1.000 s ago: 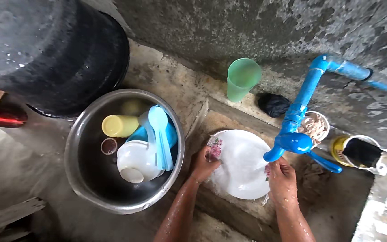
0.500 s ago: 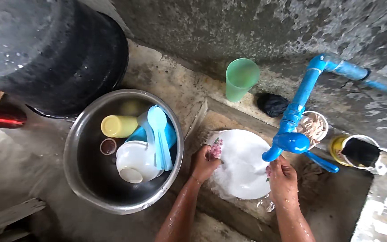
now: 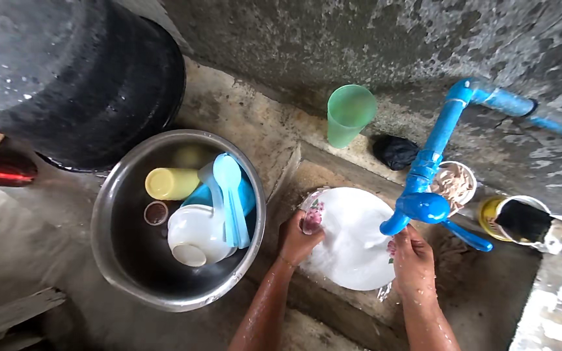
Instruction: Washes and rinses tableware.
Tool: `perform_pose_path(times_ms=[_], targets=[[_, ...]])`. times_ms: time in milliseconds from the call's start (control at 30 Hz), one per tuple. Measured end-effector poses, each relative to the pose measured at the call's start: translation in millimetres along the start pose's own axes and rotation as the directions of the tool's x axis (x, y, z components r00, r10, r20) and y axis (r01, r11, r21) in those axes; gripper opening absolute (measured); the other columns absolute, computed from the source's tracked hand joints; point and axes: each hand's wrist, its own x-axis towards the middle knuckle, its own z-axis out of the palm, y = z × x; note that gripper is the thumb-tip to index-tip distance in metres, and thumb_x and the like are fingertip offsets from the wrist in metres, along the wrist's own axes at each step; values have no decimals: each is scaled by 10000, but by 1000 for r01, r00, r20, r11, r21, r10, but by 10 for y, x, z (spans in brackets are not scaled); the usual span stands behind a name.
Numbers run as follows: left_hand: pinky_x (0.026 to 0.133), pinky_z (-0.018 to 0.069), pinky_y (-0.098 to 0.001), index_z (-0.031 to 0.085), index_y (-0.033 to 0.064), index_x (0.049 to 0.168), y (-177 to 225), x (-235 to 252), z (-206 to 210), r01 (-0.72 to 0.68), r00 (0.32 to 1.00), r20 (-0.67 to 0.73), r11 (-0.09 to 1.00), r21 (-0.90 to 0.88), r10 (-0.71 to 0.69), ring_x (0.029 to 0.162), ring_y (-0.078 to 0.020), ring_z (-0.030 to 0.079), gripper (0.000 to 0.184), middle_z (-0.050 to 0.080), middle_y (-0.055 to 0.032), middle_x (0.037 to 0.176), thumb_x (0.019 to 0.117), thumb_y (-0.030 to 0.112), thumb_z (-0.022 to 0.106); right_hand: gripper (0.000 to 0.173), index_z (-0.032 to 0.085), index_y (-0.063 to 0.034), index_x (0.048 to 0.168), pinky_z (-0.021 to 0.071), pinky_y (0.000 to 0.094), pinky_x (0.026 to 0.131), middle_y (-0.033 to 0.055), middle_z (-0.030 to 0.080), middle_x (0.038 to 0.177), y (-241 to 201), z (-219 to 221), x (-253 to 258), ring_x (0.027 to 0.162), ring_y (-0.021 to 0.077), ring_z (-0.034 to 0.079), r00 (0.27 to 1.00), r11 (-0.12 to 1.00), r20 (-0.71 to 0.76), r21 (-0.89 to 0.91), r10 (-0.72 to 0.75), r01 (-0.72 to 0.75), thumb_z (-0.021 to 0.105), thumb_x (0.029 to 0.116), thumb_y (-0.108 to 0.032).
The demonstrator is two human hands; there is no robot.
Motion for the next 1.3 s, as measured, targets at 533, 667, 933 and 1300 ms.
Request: perform_pose_path(times_ms=[533,667,933,1300], targets=[[693,564,-310,606,-44,1152,-30,-7,145,-51,990,-130,998,-49,44,710,-120,643,355,652,-94,874,1010,281,630,321,665,-149,859,439,101,542,-171,571,646,-7,47,3,546,-75,501,1000,999,4,38,13,-13,431,1065,-74],[854,572,-324,507,-30,1343,-117,-7,140,-55,998,-5,976,-213,56,956,-151,666,491,650,-145,1142,958,224,674,323,660,-136,846,440,104,536,-161,561,634,-10,60,-2,536,-70,499,996,998,-71,31,60,-58,433,1070,-83],[968,537,-301,402,-21,1478,-138,-53,100,-50,992,81,897,-439,94,1154,-144,618,694,583,-158,1332,843,45,675,343,646,-154,820,439,109,532,-155,575,646,67,29,-1,540,-64,502,990,992,-113,95,88,-77,429,1081,-107],[767,538,-232,572,-46,1233,9,-79,263,-15,975,-196,842,-539,-108,897,-73,626,477,648,-82,1033,761,-70,643,326,669,-148,829,441,103,557,-161,580,681,137,104,-125,571,-71,506,996,997,-81,77,-25,32,448,1065,-110]])
